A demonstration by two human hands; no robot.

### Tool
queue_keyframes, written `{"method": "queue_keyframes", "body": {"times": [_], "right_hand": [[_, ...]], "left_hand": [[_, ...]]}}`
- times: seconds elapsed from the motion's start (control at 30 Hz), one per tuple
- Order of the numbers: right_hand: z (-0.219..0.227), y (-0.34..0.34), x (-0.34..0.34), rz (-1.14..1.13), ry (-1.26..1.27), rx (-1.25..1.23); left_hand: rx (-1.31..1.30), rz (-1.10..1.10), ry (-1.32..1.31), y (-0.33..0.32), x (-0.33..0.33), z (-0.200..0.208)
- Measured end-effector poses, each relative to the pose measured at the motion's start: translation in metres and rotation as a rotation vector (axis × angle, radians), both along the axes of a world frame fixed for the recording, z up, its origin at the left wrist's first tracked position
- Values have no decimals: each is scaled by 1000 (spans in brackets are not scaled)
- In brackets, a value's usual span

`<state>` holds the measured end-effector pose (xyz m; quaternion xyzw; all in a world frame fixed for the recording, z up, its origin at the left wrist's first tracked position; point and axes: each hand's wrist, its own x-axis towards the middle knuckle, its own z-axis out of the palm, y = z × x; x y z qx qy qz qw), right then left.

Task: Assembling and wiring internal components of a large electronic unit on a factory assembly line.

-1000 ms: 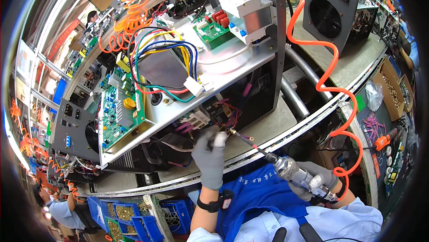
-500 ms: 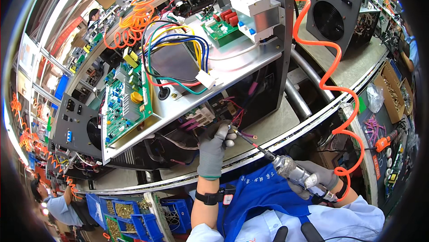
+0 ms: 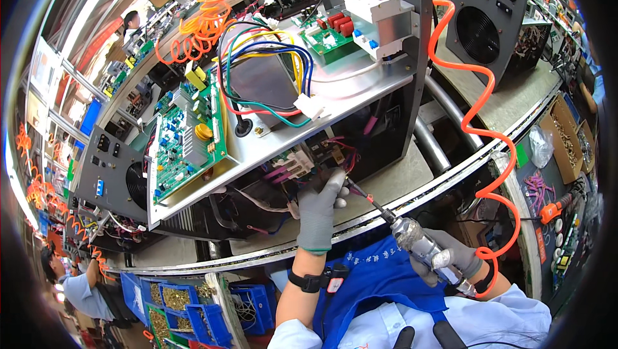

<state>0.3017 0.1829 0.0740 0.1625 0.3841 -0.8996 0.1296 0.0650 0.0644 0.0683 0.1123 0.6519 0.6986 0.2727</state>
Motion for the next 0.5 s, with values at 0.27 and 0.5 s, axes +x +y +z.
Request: {"method": "queue_keyframes", "body": {"times": [0.27, 0.5], "right_hand": [[-5, 6, -1, -49, 88, -5], [4, 8, -3, -51, 95, -19]], "left_hand": [[-199, 41, 178, 6, -9, 1], [-433, -76, 531, 14, -29, -44]]}}
